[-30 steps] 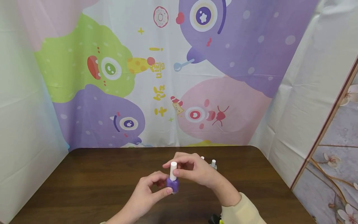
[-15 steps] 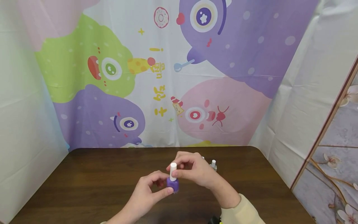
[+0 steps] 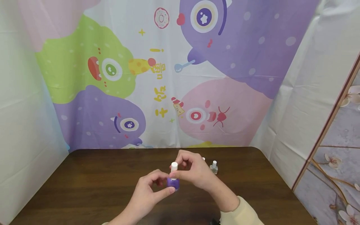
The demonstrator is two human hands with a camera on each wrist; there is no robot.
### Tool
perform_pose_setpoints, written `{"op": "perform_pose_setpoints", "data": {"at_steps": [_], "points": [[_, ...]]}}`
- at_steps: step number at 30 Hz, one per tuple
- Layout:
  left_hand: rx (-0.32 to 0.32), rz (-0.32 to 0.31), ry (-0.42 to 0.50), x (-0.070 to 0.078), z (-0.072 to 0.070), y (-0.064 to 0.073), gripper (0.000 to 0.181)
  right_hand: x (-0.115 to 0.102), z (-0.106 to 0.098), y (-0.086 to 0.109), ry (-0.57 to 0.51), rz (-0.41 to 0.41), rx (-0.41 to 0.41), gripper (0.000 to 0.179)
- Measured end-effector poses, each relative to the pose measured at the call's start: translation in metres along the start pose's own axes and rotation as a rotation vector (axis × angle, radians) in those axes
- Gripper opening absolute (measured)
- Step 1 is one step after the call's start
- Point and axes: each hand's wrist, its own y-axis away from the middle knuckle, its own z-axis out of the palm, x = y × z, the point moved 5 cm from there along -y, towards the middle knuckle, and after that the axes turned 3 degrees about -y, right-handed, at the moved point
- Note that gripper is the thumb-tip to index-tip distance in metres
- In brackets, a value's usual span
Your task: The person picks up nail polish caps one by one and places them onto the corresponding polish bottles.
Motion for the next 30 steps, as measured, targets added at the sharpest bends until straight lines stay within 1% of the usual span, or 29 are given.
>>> {"op": "perform_pose_setpoints", "data": {"at_steps": [6, 13, 16, 20, 22, 24, 27, 30], "points": [[0.021, -0.002, -0.005, -0.0014, 0.0003, -0.0013, 0.021, 0.0019, 0.003, -0.0004, -0.021, 0.03, 0.016, 0.03], [0.032, -0.003, 0.005, -0.0016, 0.0007, -0.0018, 0.021, 0.0029, 0.0042, -0.0009, -0.039, 0.041, 0.033, 0.034], [0.031, -0.001, 0.005, -0.0021, 0.0009, -0.002, 0.021, 0.0038, 0.0042, -0.0008, -0.047, 0.057, 0.043, 0.03], [0.031, 0.008, 0.001, -0.0021, 0.001, -0.0021, 0.021, 0.0056, 0.0045, -0.0002, -0.027, 0.089, 0.036, 0.018], [0.032, 0.014, 0.0, -0.002, 0.0009, -0.0021, 0.021, 0.0058, 0.0048, 0.0003, -0.017, 0.09, 0.01, 0.016], [0.032, 0.019, 0.0, -0.0018, 0.0007, -0.002, 0.021, 0.0055, 0.0053, 0.001, -0.031, 0.078, -0.04, 0.02], [0.024, 0.018, 0.003, -0.0015, 0.0006, -0.0014, 0.022, 0.0031, 0.0065, 0.0021, -0.105, 0.038, -0.139, 0.026], [0.006, 0.009, 0.002, -0.0016, 0.0007, -0.0006, 0.022, -0.0002, 0.0076, 0.0031, -0.199, 0.018, -0.227, 0.028]]}}
